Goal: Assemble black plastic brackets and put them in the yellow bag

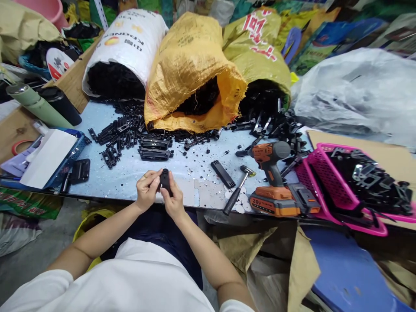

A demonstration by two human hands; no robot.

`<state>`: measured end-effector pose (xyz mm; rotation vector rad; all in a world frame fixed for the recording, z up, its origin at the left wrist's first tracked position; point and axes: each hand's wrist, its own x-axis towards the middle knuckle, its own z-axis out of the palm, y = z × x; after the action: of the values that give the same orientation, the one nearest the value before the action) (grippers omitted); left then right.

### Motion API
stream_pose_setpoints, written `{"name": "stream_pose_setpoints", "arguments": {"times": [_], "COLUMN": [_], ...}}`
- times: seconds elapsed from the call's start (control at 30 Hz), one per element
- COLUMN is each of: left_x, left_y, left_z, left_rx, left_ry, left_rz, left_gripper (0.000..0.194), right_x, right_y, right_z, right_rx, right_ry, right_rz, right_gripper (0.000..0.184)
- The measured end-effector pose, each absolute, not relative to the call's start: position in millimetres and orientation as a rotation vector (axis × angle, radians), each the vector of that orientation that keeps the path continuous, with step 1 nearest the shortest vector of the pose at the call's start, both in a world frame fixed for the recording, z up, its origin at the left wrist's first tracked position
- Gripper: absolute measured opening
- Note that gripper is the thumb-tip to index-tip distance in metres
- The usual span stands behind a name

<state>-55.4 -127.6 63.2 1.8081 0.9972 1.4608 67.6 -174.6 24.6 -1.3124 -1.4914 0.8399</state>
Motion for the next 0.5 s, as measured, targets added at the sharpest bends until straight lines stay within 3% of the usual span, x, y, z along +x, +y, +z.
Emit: {"name": "stream_pose_setpoints", "arguments": {"times": [0.17,0.3,0.5], "left_x": [-60.2,-62.9,-75.8], "left_y": [-138.0,-131.1,-116.1], "left_z": [54.5,58.3,75.6], "left_rx": [1.795,1.911,2.075], "left_ry": [1.050,0.968,0.725], "left_rz": [1.334,1.390,1.445], "left_gripper": [0.039,0.039,0.036], "right_x": [58.8,53.2,47.0], "right_y": [-166.4,-163.7,-174.8], "right_z": [28.9,36.1,47.2], "right_rx": [-1.241,-1.204,-1.127], "right_ry": [-1.418,-1.386,-1.522], "right_rz": [0.699,0.708,0.469], "right_gripper": [0.059,0.056,0.056]}}
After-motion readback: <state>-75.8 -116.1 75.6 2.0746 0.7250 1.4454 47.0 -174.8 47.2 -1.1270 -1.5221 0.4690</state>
